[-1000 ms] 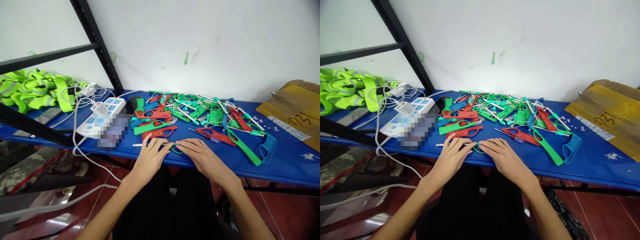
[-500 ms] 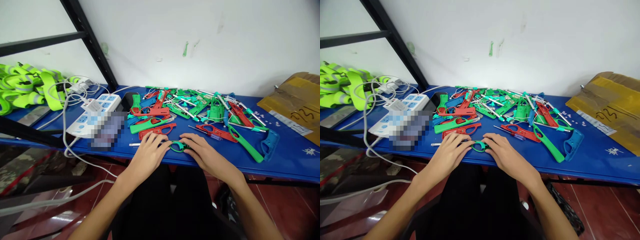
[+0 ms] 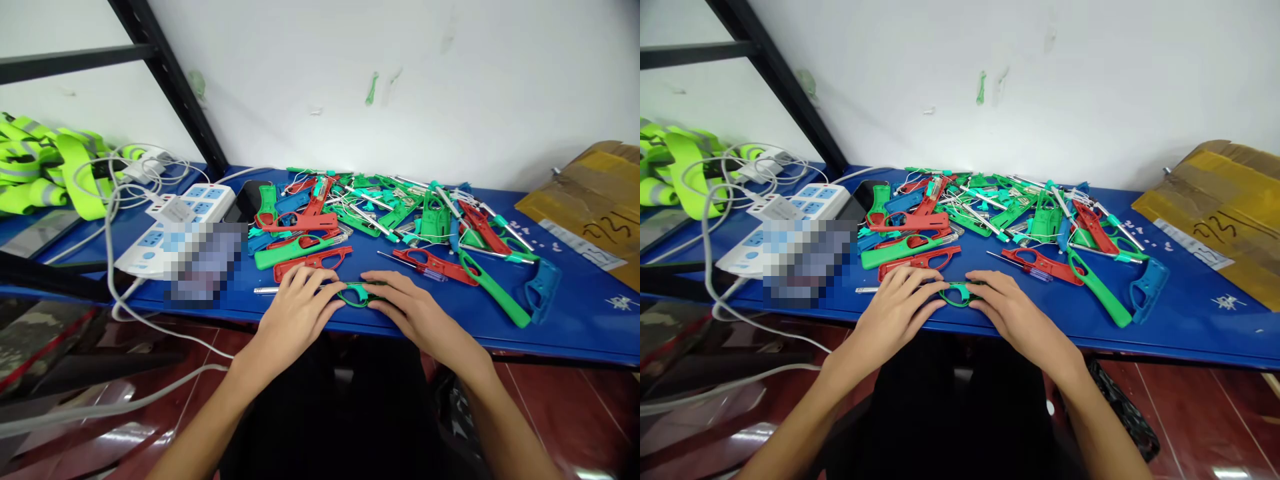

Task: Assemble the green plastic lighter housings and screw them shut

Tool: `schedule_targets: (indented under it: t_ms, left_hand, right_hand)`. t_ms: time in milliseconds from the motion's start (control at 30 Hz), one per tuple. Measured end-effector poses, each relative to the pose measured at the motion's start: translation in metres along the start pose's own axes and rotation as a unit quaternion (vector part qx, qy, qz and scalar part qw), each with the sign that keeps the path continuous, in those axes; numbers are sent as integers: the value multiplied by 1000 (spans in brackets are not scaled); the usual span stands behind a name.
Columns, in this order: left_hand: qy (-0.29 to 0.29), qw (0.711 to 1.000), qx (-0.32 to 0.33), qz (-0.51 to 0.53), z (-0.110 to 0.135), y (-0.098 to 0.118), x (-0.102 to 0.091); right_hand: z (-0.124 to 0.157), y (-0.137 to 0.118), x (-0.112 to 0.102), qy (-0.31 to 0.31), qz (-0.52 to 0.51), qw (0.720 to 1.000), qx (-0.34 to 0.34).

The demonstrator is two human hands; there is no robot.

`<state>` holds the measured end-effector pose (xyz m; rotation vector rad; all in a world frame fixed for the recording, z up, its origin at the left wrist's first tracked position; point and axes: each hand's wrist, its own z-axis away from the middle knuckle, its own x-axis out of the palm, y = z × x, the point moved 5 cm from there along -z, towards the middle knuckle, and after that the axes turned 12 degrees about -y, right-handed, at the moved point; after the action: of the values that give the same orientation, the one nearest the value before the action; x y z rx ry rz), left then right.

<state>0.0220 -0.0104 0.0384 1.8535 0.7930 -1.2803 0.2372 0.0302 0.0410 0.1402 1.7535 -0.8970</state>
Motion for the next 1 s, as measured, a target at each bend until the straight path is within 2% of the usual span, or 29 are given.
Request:
schedule_targets:
  t_ms: [233, 533, 767, 867, 1000]
  left_hand:
    - [6, 1000, -21, -3, -1, 2, -3]
    - [33, 999, -10, 34, 3, -2, -2]
    - [63, 997, -32, 33, 5, -6, -1]
    - [77, 996, -23, 45, 6, -6, -3]
    - [120, 992, 13, 43, 9, -4, -5]
  right_hand:
    - [1, -5, 1, 29, 42, 999, -15]
    - [4, -9, 2, 72, 114, 990, -48]
    - [6, -9, 0, 78, 103, 991, -32]
    - [19, -8, -5, 106, 112, 988, -13]
    - [61, 6, -11, 178, 150, 972, 30]
